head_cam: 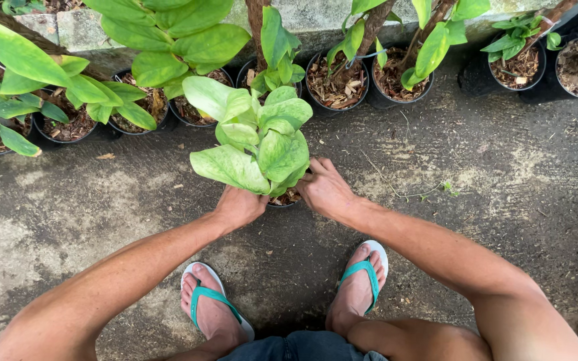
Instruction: The person inspects a row of potted plants by lifting and rotating them to view the leaves and stems. They remove a small weed from one pot and continue checking the foliage of several other plants. The person handles the pots and plants by hand without using any tools.
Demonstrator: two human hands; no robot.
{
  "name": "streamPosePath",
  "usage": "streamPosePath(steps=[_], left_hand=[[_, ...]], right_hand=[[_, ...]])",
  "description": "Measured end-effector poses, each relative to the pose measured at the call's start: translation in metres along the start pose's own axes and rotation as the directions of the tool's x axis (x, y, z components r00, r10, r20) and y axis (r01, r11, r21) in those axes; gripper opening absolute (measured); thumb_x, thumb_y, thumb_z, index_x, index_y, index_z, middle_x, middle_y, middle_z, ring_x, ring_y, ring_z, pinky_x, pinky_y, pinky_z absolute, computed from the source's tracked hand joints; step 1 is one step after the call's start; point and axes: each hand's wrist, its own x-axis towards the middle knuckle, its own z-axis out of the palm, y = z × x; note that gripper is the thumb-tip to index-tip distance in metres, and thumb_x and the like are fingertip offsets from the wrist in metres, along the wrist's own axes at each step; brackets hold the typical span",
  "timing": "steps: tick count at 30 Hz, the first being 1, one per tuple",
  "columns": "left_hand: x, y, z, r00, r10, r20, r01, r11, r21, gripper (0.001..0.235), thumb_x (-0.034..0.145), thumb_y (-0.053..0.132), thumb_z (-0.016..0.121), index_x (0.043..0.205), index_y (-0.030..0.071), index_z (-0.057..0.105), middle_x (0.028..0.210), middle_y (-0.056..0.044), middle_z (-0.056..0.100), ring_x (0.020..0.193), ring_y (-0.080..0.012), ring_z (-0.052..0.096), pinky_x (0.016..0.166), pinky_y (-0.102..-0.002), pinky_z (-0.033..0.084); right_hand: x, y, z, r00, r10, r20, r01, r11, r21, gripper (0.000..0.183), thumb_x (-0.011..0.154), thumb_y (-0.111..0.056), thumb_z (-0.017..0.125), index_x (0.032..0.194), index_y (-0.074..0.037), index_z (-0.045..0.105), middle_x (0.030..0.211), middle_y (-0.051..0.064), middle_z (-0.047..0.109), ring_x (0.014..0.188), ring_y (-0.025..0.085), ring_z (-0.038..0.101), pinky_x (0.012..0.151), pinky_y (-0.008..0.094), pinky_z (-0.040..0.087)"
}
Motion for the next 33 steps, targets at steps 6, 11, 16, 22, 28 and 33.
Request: streamPosePath(steps=[6, 11, 16, 22, 28, 33], left_hand=[[-0.008, 0.002, 0.000, 0.925, 0.235, -0.298, -0.268, 0.961, -0.072, 0.031, 0.084, 0.008, 0.064, 0.113, -0.002, 0.067, 0.100, -0.022, 0.068, 0.085, -0.0370, 0.071, 0.076, -0.045, 0.062], [-0.011, 0.003, -0.008, 0.936, 0.233, -0.264, -0.225, 0.973, 0.059, 0.027, 0.088, 0.012, 0.067, 0.111, -0.003, 0.066, 0.097, -0.022, 0.068, 0.082, -0.0372, 0.069, 0.069, -0.048, 0.058], [-0.014, 0.017, -0.020, 0.975, 0.011, -0.220, -0.032, 0.995, -0.090, 0.027, 0.091, 0.019, 0.069, 0.112, 0.003, 0.068, 0.091, -0.020, 0.072, 0.084, -0.0355, 0.069, 0.078, -0.048, 0.057], [-0.016, 0.022, -0.024, 0.951, 0.064, -0.304, -0.107, 0.986, -0.127, 0.037, 0.084, 0.023, 0.071, 0.112, 0.001, 0.067, 0.092, -0.021, 0.071, 0.084, -0.0377, 0.069, 0.077, -0.050, 0.056], [-0.015, 0.033, -0.040, 0.971, -0.225, 0.083, 0.233, 0.966, -0.112, 0.048, 0.094, 0.032, 0.064, 0.129, -0.001, 0.057, 0.095, -0.021, 0.068, 0.077, -0.0337, 0.071, 0.068, -0.047, 0.063], [-0.022, 0.046, -0.060, 0.958, -0.273, 0.086, 0.286, 0.898, -0.334, 0.051, 0.086, 0.024, 0.068, 0.130, 0.000, 0.059, 0.099, -0.025, 0.071, 0.083, -0.0353, 0.072, 0.077, -0.046, 0.063]], right_hand=[[-0.006, 0.003, -0.007, 0.982, 0.141, -0.129, -0.091, 0.938, 0.333, 0.011, 0.086, -0.007, 0.070, 0.092, -0.005, 0.079, 0.105, 0.010, 0.078, 0.115, 0.025, 0.068, 0.112, 0.050, 0.040], [-0.013, 0.002, -0.017, 0.904, 0.308, -0.295, -0.125, 0.852, 0.508, 0.020, 0.093, -0.006, 0.066, 0.110, 0.000, 0.074, 0.118, 0.017, 0.074, 0.116, 0.030, 0.070, 0.108, 0.047, 0.052], [-0.016, -0.014, -0.019, 0.753, 0.629, 0.195, -0.563, 0.461, 0.686, 0.052, 0.097, -0.018, 0.063, 0.143, -0.002, 0.044, 0.134, 0.025, 0.054, 0.105, 0.031, 0.070, 0.089, 0.040, 0.063], [-0.017, -0.022, 0.012, 0.732, 0.418, 0.539, -0.535, -0.137, 0.834, 0.076, 0.100, -0.017, 0.048, 0.163, -0.015, 0.004, 0.143, 0.025, 0.055, 0.103, 0.033, 0.073, 0.088, 0.040, 0.064], [-0.010, -0.023, 0.019, 0.683, 0.456, 0.570, -0.455, -0.344, 0.821, 0.069, 0.102, -0.009, 0.040, 0.162, -0.015, 0.007, 0.143, 0.023, 0.054, 0.109, 0.033, 0.071, 0.095, 0.041, 0.062], [-0.008, -0.025, 0.016, 0.705, 0.467, 0.534, -0.419, -0.333, 0.844, 0.062, 0.103, -0.007, 0.038, 0.161, -0.011, 0.016, 0.144, 0.021, 0.056, 0.119, 0.030, 0.067, 0.100, 0.041, 0.060]])
